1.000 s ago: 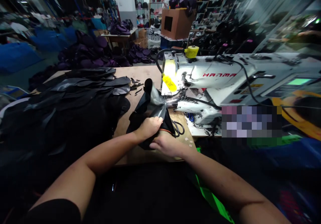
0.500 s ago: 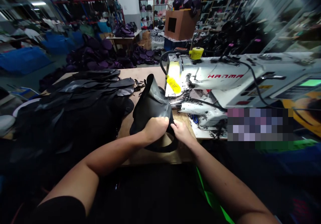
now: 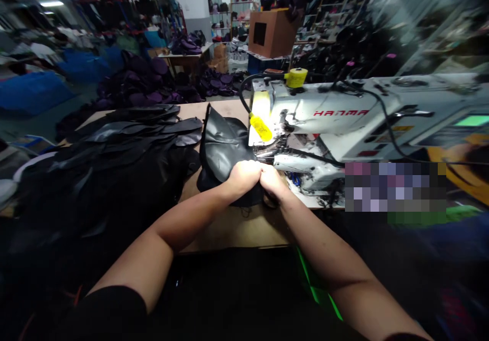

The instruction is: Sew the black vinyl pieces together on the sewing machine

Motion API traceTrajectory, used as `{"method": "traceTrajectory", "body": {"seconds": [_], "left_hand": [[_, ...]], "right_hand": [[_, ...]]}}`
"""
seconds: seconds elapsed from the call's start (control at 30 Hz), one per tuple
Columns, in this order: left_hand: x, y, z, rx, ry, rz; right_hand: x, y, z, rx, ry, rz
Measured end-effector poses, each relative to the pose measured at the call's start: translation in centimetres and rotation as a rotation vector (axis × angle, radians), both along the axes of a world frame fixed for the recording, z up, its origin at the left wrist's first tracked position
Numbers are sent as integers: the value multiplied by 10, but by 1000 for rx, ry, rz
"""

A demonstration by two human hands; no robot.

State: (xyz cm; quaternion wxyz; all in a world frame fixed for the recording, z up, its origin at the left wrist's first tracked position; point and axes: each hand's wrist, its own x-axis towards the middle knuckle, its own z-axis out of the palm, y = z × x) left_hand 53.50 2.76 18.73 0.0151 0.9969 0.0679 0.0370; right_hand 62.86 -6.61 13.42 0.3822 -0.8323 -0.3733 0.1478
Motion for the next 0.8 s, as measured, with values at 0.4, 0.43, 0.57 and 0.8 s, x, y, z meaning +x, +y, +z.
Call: {"method": "traceTrajectory", "body": {"seconds": [0.4, 0.43, 0.57, 0.8], "left_hand": [[-31, 22, -4, 146, -40, -2], [-32, 25, -2, 144, -27, -35], [-26, 39, 8, 112, 24, -209], [-14, 43, 20, 157, 52, -245]], "right_hand": [[-23, -23, 32, -397, -236, -36], [-22, -24, 31, -382, -228, -30], [-16, -24, 25, -298, -105, -20], [-3, -19, 20, -170, -29, -25]]}}
